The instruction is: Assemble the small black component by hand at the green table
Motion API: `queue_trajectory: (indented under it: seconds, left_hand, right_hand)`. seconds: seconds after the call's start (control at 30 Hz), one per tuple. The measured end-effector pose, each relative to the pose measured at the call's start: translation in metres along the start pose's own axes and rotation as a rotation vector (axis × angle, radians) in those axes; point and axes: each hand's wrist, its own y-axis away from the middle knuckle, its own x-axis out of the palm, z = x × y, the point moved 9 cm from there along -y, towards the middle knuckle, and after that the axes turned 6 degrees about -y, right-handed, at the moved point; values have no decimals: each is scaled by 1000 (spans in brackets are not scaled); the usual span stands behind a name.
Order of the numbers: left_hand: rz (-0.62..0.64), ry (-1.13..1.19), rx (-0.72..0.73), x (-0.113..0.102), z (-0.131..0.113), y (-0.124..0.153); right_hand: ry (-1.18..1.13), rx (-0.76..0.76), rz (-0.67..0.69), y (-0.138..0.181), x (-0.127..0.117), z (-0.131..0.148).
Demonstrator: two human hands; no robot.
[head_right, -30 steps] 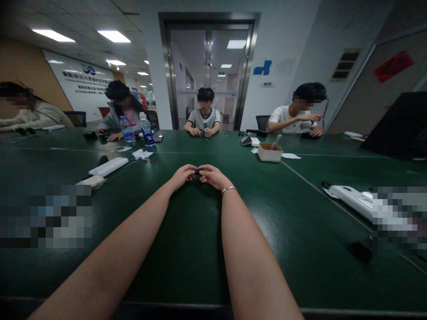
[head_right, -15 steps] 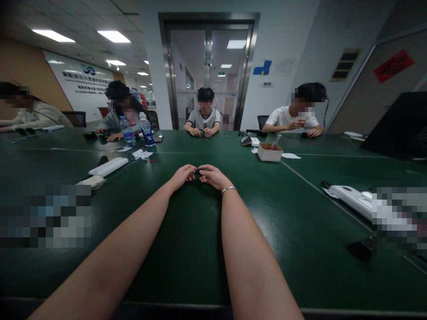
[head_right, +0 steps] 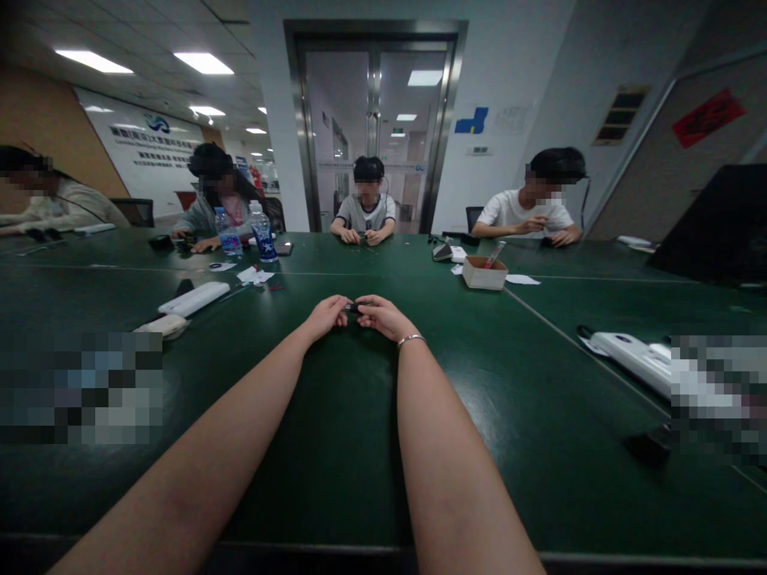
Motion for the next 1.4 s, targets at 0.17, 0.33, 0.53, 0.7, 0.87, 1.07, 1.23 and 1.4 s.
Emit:
queue_trajectory:
  seconds: [0.17,0.33,0.53,0.7,0.87,1.07,1.23,1.4]
  left_hand:
    - [-39,2,-17,-3,3,0]
    - [-35,-22,8,-4,2,0]
    - [-22,-15,12,-3,4,-1]
    - [-48,-32,19,-6,6,-3]
    - [-30,-22,12,-4,5,-3]
    - [-13,-12,7,-2,3,-1]
    - [-42,-8,-19,-4,4,-1]
    - [-11,-10,2,-2,5,-3]
  right_hand:
    - [-8,-2,-1,0,-1,0]
    - [-2,-2,-9,-2,-2,-1]
    - [1,3,-10,-2,-2,-1]
    - [5,-4,-1,-1,-1,-1]
    - [5,4,-16,0,-1,-1]
    - [3,-1,-6,0,0,0]
    - [-2,-1,-4,-1,0,0]
    - [-7,3,-9,-1,-1,0]
